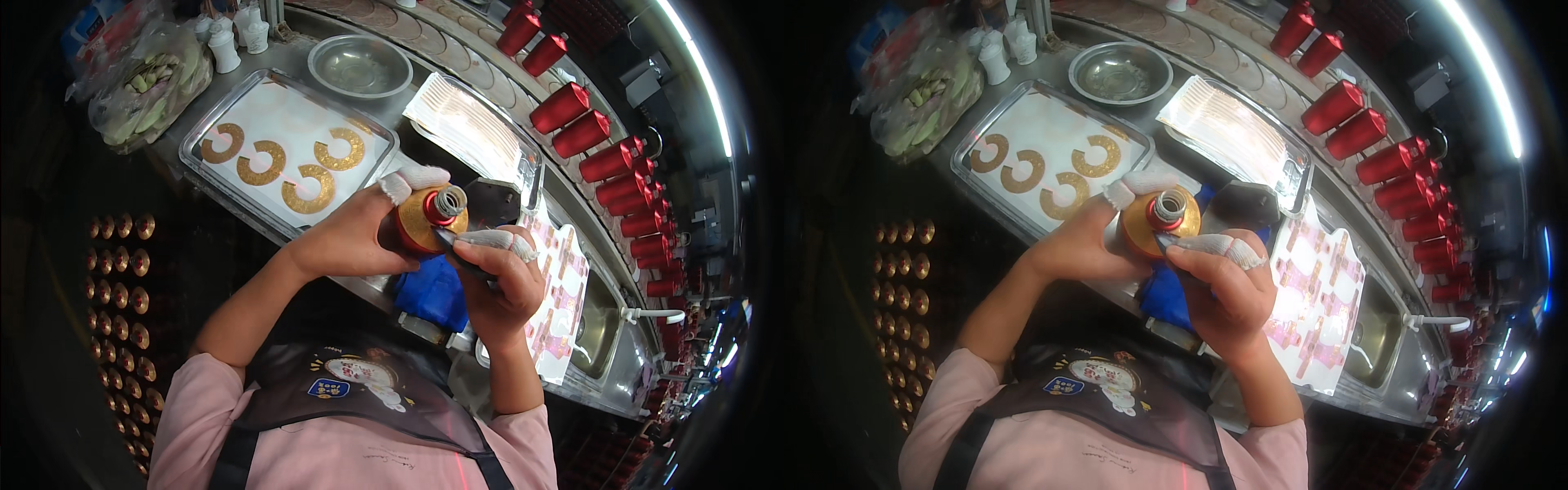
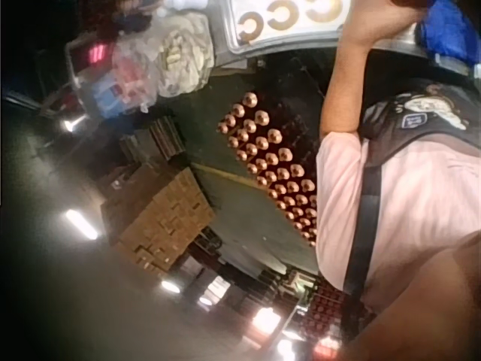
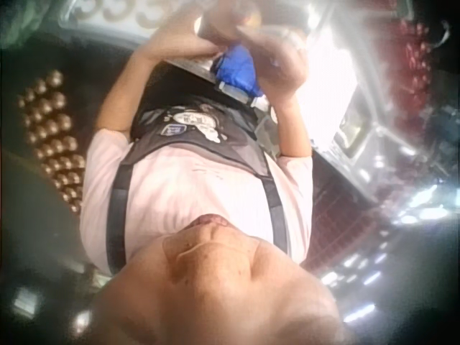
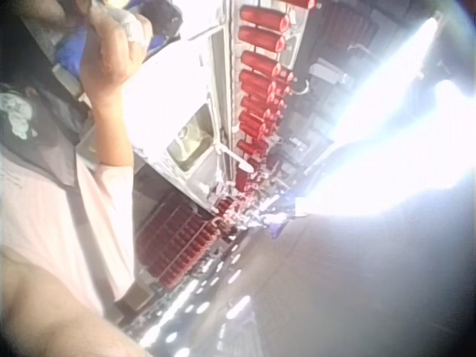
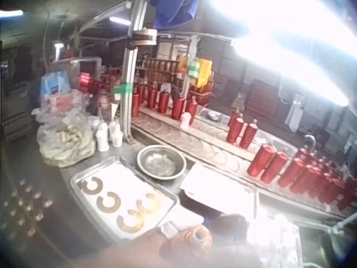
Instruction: The person applies a gold crescent-shaped sticker to the neck of a red cylindrical container, then places a red label on the body of the container and smooths it with a blue cloth. The person repeats the process on a second container.
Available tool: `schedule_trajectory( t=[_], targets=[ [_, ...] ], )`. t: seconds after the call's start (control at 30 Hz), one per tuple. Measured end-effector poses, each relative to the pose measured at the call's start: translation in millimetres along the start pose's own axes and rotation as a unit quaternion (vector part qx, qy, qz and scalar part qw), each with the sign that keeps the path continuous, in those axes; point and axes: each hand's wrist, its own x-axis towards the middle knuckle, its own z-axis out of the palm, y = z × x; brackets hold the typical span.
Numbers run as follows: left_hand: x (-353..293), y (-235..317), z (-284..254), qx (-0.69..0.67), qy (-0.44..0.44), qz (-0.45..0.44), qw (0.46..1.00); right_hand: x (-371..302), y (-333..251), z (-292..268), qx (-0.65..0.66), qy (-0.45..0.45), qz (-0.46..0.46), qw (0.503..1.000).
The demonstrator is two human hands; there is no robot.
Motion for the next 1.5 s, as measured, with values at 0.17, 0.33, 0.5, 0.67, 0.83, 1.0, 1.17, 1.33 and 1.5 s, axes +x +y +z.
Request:
schedule_trajectory(
  t=[0.17, 0.33, 0.5, 0.67, 0.83, 1.0, 1.17, 1.33, 1.5],
  targets=[
    [-1, -1, 24, 0.156, 0.093, 0.09, 0.979, -5, -3, 5, -0.009, 0.001, 0.017, 1.0],
    [-11, -2, 37, 0.203, 0.196, 0.091, 0.955, -8, -8, 7, -0.001, 0.011, 0.018, 1.0],
    [-8, -9, 37, 0.14, 0.141, 0.071, 0.977, -10, -9, 8, -0.003, 0.011, 0.031, 0.999],
    [-12, -7, 49, 0.095, 0.221, 0.107, 0.965, -13, -8, 9, 0.007, 0.035, 0.029, 0.999],
    [-11, -8, 48, 0.099, 0.184, 0.099, 0.973, -17, -9, 12, 0.0, 0.03, 0.039, 0.999],
    [-11, -11, 54, 0.054, 0.244, 0.1, 0.963, -17, -11, 13, 0.017, 0.042, 0.043, 0.998],
    [-13, -11, 49, 0.171, 0.198, 0.107, 0.959, -18, -13, 16, 0.011, 0.042, 0.044, 0.998],
    [-12, -9, 43, 0.028, 0.202, 0.082, 0.976, -18, -13, 15, 0.022, 0.045, 0.062, 0.997],
    [-14, -20, 48, 0.229, 0.226, 0.151, 0.935, -17, -24, 22, 0.005, 0.042, 0.059, 0.997]
  ],
)
